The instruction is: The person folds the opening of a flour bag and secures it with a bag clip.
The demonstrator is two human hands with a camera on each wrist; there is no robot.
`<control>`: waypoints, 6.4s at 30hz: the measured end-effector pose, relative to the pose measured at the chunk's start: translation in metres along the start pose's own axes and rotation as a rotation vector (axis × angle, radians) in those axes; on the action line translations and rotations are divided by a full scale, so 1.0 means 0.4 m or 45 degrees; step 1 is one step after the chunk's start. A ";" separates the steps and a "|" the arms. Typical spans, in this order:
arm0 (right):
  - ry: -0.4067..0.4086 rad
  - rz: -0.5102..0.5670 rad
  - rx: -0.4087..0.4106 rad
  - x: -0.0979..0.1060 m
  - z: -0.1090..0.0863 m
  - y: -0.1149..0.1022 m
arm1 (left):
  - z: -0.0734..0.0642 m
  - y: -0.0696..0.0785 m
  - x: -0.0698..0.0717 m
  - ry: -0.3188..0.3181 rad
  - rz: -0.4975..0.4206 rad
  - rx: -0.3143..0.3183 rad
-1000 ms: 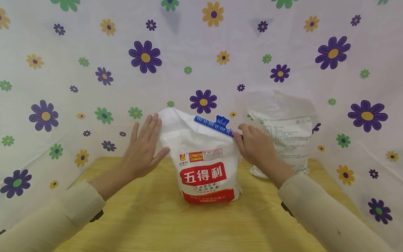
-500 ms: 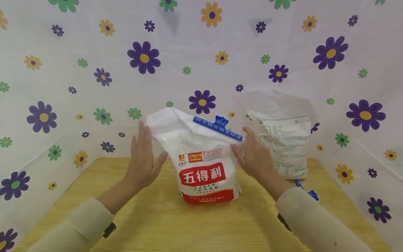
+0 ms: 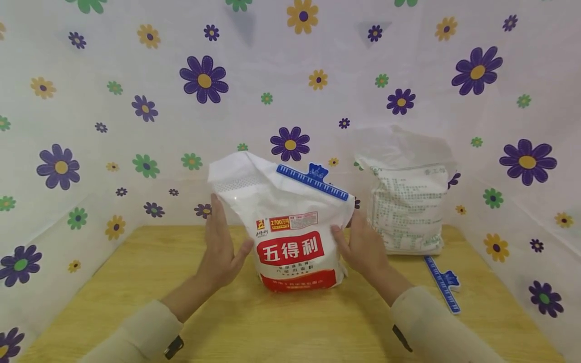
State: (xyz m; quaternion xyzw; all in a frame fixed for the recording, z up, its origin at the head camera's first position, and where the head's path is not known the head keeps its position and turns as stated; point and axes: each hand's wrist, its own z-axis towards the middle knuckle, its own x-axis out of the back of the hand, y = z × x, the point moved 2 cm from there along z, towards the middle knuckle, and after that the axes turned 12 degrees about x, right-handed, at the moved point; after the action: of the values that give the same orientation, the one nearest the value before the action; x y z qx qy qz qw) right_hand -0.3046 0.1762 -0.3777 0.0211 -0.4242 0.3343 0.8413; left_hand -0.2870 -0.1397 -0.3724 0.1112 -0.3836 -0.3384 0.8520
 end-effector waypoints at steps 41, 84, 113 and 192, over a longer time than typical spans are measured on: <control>-0.369 0.237 0.121 -0.105 -0.082 0.027 | -0.082 -0.055 -0.142 -0.450 0.193 0.099; -0.439 -0.144 0.061 -0.126 -0.073 0.018 | -0.083 -0.063 -0.152 -0.494 0.269 0.249; -0.449 -0.276 0.076 -0.140 -0.047 0.017 | -0.078 -0.082 -0.169 -0.498 0.358 0.280; -0.506 -0.199 -0.117 -0.194 -0.015 0.034 | -0.031 -0.108 -0.206 -0.413 0.554 0.345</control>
State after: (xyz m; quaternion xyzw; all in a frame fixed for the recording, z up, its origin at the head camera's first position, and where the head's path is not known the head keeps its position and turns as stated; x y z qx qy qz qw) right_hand -0.3407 0.1466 -0.4413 0.0809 -0.5938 0.2377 0.7645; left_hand -0.3384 -0.1184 -0.4479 0.0834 -0.5712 -0.1069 0.8096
